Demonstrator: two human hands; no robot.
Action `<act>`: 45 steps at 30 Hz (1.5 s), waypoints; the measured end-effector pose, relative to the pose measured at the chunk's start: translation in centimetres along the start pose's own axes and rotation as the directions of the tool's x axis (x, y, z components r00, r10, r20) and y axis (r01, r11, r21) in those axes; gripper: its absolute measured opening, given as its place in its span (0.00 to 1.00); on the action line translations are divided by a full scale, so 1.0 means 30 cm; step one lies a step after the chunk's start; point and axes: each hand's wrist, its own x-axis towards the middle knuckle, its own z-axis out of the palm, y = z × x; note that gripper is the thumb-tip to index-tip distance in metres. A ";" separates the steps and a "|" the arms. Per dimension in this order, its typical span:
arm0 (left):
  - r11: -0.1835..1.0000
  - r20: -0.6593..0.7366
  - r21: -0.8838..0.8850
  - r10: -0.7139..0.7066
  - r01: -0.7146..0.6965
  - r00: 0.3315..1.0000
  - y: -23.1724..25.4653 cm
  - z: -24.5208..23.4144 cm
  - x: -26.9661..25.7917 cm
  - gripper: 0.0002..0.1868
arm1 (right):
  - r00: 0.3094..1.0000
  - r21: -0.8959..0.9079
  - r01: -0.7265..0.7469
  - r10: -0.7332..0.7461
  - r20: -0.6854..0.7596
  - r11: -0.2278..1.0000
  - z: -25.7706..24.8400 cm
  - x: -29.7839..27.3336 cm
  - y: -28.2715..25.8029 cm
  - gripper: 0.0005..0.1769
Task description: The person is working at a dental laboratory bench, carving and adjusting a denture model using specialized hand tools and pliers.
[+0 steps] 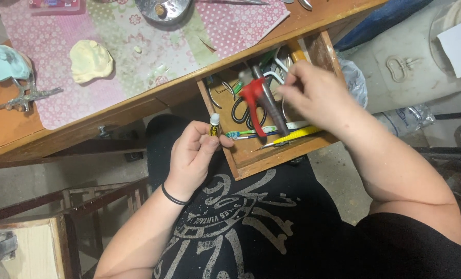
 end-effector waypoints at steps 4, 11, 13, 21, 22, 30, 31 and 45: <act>1.000 0.008 0.005 0.007 -0.007 1.000 0.011 -0.007 0.000 0.10 | 0.991 -0.436 -0.071 0.114 0.075 0.897 -0.014 0.000 0.005 0.12; 1.000 0.016 -0.009 -0.002 0.003 1.000 0.007 -0.003 0.005 0.10 | 0.937 -0.489 -0.066 0.222 0.270 0.870 0.036 0.015 -0.058 0.25; 1.000 0.019 -0.020 -0.004 0.004 1.000 0.007 -0.002 0.006 0.10 | 0.923 -0.474 -0.090 0.252 0.290 0.876 0.026 0.024 -0.075 0.32; 1.000 0.008 -0.012 0.023 -0.023 1.000 0.016 -0.001 0.004 0.10 | 0.915 -0.392 -0.155 0.281 0.288 0.907 0.073 0.072 0.023 0.21; 1.000 0.003 -0.012 0.024 -0.024 1.000 0.015 -0.001 0.001 0.10 | 0.916 -0.394 -0.150 0.278 0.290 0.907 0.075 0.071 0.031 0.21; 0.999 0.016 0.024 0.032 -0.032 0.999 -0.001 -0.008 -0.010 0.10 | 0.940 -0.500 -0.134 0.269 0.208 0.855 -0.081 -0.018 -0.099 0.22; 0.999 0.016 0.023 0.030 -0.030 0.999 0.007 -0.009 -0.011 0.10 | 0.940 -0.500 -0.134 0.270 0.210 0.855 -0.098 -0.032 -0.099 0.22; 0.934 0.042 0.356 -0.034 0.017 0.999 0.079 0.009 -0.003 0.09 | 0.990 0.962 0.067 -0.140 -0.031 0.266 -0.063 -0.122 0.267 0.26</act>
